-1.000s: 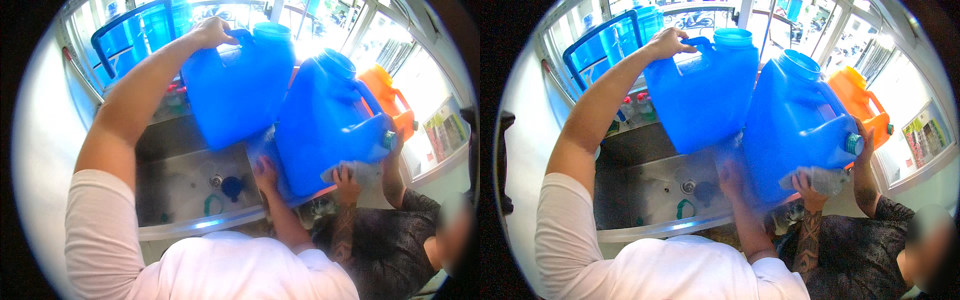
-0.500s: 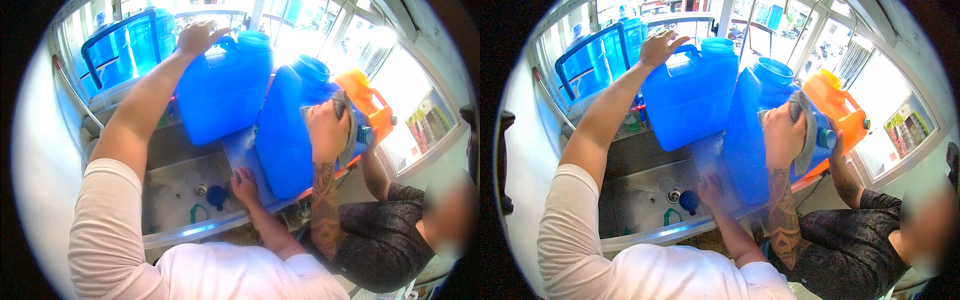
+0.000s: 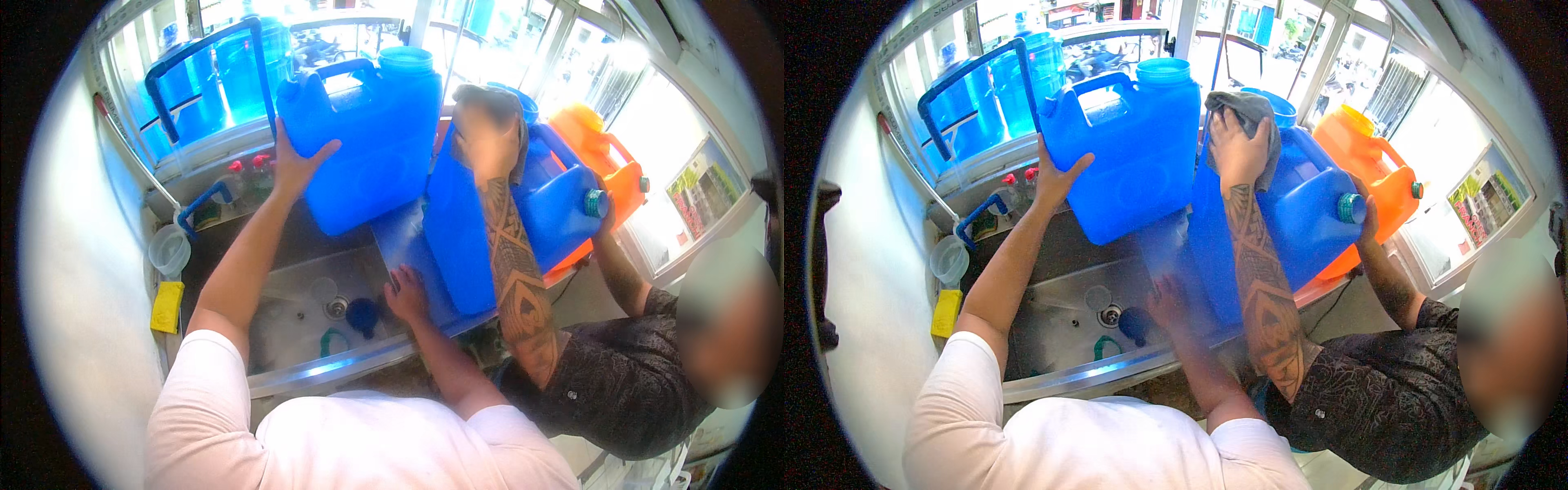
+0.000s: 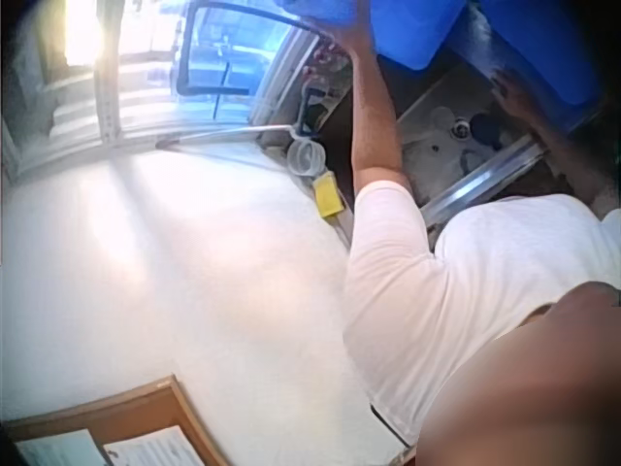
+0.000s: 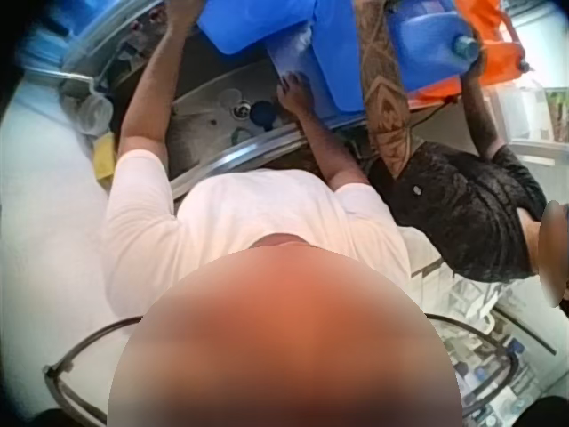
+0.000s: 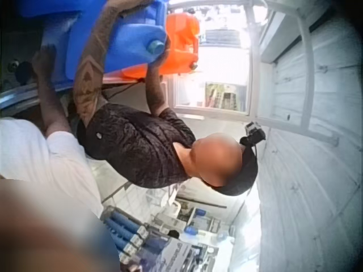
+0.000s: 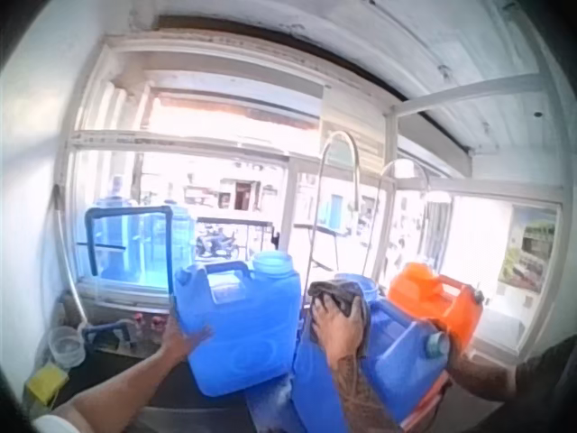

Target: The person washes a blue plastic container and its cap with a yellow sponge at a stainless steel sink, then rinses them under running water. The person also wipes the sink surface and countertop with a green sponge. A second person is visible nearby using a hairdryer.

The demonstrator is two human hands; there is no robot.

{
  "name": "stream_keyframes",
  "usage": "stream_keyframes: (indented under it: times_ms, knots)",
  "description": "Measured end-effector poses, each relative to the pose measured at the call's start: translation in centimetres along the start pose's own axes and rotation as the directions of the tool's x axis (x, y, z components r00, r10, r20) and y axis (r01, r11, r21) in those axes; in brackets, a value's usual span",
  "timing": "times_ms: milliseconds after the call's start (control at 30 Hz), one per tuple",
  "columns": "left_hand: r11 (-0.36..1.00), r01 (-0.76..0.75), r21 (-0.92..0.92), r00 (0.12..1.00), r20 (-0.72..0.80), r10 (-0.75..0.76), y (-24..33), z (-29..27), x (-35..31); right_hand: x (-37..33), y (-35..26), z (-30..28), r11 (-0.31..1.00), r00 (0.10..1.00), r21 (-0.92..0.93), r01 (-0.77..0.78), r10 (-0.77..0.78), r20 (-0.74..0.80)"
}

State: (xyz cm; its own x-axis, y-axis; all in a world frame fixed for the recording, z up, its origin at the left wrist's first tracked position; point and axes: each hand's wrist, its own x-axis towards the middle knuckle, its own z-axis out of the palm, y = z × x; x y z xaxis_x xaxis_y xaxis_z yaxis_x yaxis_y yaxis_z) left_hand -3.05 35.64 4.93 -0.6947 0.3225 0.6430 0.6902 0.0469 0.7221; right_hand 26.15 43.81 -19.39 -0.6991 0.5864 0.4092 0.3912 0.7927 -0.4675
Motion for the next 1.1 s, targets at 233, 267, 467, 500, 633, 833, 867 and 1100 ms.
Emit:
stream_keyframes:
  times_ms: [233, 267, 467, 500, 633, 833, 867, 1100]
  knots:
    - [0.988, -0.1, 0.121, 0.972, 0.226, 0.071, -0.1, 0.0, 2.6, 0.4, 0.7, 0.5, 0.994, 0.992, 0.088, -0.07, 0.06, 0.109]
    - [0.993, -0.094, 0.068, 0.964, 0.257, 0.074, -0.4, 0.1, 3.4, 0.4, 1.0, 0.6, 0.998, 0.997, 0.057, -0.033, 0.029, 0.069]
    - [0.999, 0.033, -0.018, 0.912, 0.409, -0.023, -3.5, -1.6, 2.7, 0.7, 2.2, 1.0, 0.998, 0.998, 0.035, 0.061, -0.062, 0.011]
    - [0.998, 0.065, -0.018, 0.903, 0.427, -0.051, -3.5, -2.1, 2.4, 0.8, 2.2, 1.0, 0.997, 0.997, 0.025, 0.074, -0.073, -0.017]
    - [0.977, 0.201, -0.07, 0.85, 0.509, -0.138, -2.8, -4.1, 0.5, 1.1, 1.6, 0.9, 0.995, 0.995, -0.001, 0.095, -0.095, -0.001]
    - [0.968, 0.227, -0.105, 0.853, 0.501, -0.145, -3.0, -4.5, -2.5, 1.1, 0.9, 0.1, 0.994, 0.994, -0.048, 0.102, -0.104, -0.028]
    - [0.965, 0.245, -0.093, 0.854, 0.491, -0.17, -3.1, -4.3, -2.7, 1.0, 0.9, 0.1, 0.992, 0.993, -0.061, 0.112, -0.115, -0.037]
    - [0.971, 0.235, -0.053, 0.831, 0.529, -0.172, -2.8, -4.8, -2.8, 1.1, 0.7, 0.0, 0.991, 0.987, -0.03, 0.127, -0.13, -0.093]
